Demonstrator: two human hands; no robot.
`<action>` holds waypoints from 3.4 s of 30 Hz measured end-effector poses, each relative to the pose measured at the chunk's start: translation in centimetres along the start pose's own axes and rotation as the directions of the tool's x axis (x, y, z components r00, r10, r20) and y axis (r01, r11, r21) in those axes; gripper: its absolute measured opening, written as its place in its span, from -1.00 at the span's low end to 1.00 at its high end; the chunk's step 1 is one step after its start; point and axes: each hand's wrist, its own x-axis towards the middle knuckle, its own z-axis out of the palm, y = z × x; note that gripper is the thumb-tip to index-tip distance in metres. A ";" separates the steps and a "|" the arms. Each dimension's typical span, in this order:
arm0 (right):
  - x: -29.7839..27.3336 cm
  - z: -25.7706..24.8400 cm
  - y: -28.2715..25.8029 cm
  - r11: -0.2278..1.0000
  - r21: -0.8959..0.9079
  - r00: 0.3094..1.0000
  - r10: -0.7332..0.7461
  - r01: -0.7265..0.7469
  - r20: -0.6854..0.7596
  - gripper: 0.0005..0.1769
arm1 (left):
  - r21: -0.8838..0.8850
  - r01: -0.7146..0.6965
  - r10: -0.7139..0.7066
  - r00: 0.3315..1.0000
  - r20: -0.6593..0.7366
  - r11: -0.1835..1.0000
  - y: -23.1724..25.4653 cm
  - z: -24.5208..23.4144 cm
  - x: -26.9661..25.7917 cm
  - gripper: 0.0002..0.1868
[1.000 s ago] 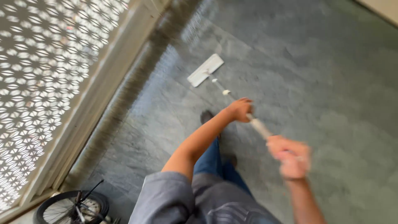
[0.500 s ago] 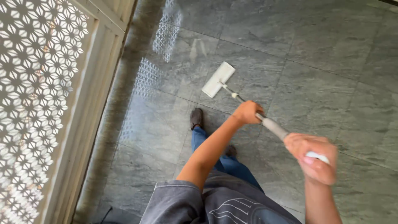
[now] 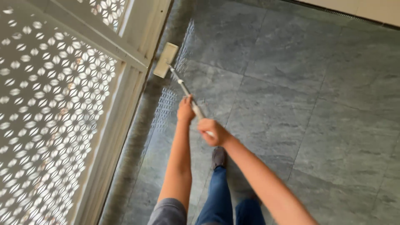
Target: Wetting a mop and cleaning a tiled floor in a hallway.
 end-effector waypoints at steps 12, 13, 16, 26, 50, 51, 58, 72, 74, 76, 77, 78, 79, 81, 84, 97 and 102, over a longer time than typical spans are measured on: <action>-7.9 -11.0 -10.4 0.963 0.036 0.899 0.262 -0.267 -0.350 -0.86 | -0.359 -0.582 0.676 0.695 0.245 0.730 11.6 12.4 5.1 -0.76; -7.8 -12.8 -14.0 0.962 0.029 0.891 0.264 -0.273 -0.370 -0.86 | -0.368 -0.592 0.690 0.679 0.251 0.717 15.7 10.7 3.8 -0.76; -8.1 -16.5 -23.5 0.887 -0.010 0.785 0.402 -0.461 -0.471 -0.83 | -0.579 -0.608 0.796 0.592 0.124 0.542 30.7 7.6 0.4 -0.85; -7.5 -16.2 -24.9 0.782 -0.231 0.754 0.406 -0.579 -0.516 -0.87 | -0.885 -0.380 0.912 0.394 0.110 0.271 38.9 15.2 -1.2 -0.95; 0.4 -10.3 -1.4 0.986 0.023 0.902 0.158 -0.163 -0.402 -0.83 | -0.293 -0.457 0.462 0.885 -0.054 0.840 10.0 5.4 13.6 -0.84; -0.5 -11.4 -2.8 0.990 -0.016 0.906 0.121 -0.140 -0.405 -0.84 | -0.324 -0.469 0.481 0.876 -0.047 0.822 11.4 6.6 12.9 -0.85; -10.2 -16.9 -11.6 0.938 -0.120 0.762 0.186 -0.327 -0.621 -0.82 | -0.497 -0.690 0.743 0.657 -0.127 0.526 28.2 20.6 9.7 -0.81; -25.2 -13.4 -29.7 0.736 -0.121 0.338 0.153 -0.666 -0.928 -0.81 | -0.838 -0.512 0.965 0.254 0.063 0.189 50.8 23.6 -18.0 -0.83; -24.4 -13.2 -31.6 0.808 -0.089 0.368 0.164 -0.582 -0.915 -0.84 | -0.856 -0.480 0.963 0.262 0.071 0.193 49.2 20.1 -17.8 -0.89; -23.2 -13.3 -32.8 0.873 -0.061 0.410 0.165 -0.484 -0.897 -0.86 | -0.867 -0.458 0.958 0.276 0.072 0.197 47.5 16.7 -16.7 -0.95; -22.4 -13.1 -33.5 0.887 -0.041 0.473 0.206 -0.460 -0.857 -0.82 | -0.834 -0.479 0.931 0.350 0.105 0.274 46.0 14.5 -16.4 -0.95; -21.5 -12.9 -34.1 0.900 -0.018 0.535 0.242 -0.436 -0.810 -0.79 | -0.796 -0.494 0.897 0.423 0.133 0.351 44.5 12.3 -16.1 -0.94; -21.0 -12.6 -33.9 0.907 -0.005 0.537 0.245 -0.422 -0.807 -0.79 | -0.785 -0.499 0.892 0.427 0.146 0.367 42.5 10.6 -15.9 -0.94; -20.1 -12.3 -33.5 0.950 0.041 0.692 0.253 -0.308 -0.676 -0.74 | -0.688 -0.503 0.764 0.634 0.117 0.523 38.9 7.2 -15.6 -0.86; -19.9 -11.6 -31.0 0.960 0.228 0.748 0.272 -0.165 -0.606 -0.64 | -0.639 -0.311 0.488 0.865 0.116 0.704 32.3 4.2 -16.9 -0.91; -34.5 -12.1 -26.5 0.930 0.356 0.648 0.330 -0.096 -0.687 -0.58 | -0.260 -0.403 0.466 0.844 0.265 0.877 31.7 13.0 -21.2 -0.83; -51.1 -19.1 -38.3 0.955 0.202 0.488 0.285 -0.217 -0.825 -0.59 | -0.629 -0.572 0.809 0.565 0.164 0.527 48.6 25.8 -31.6 -0.76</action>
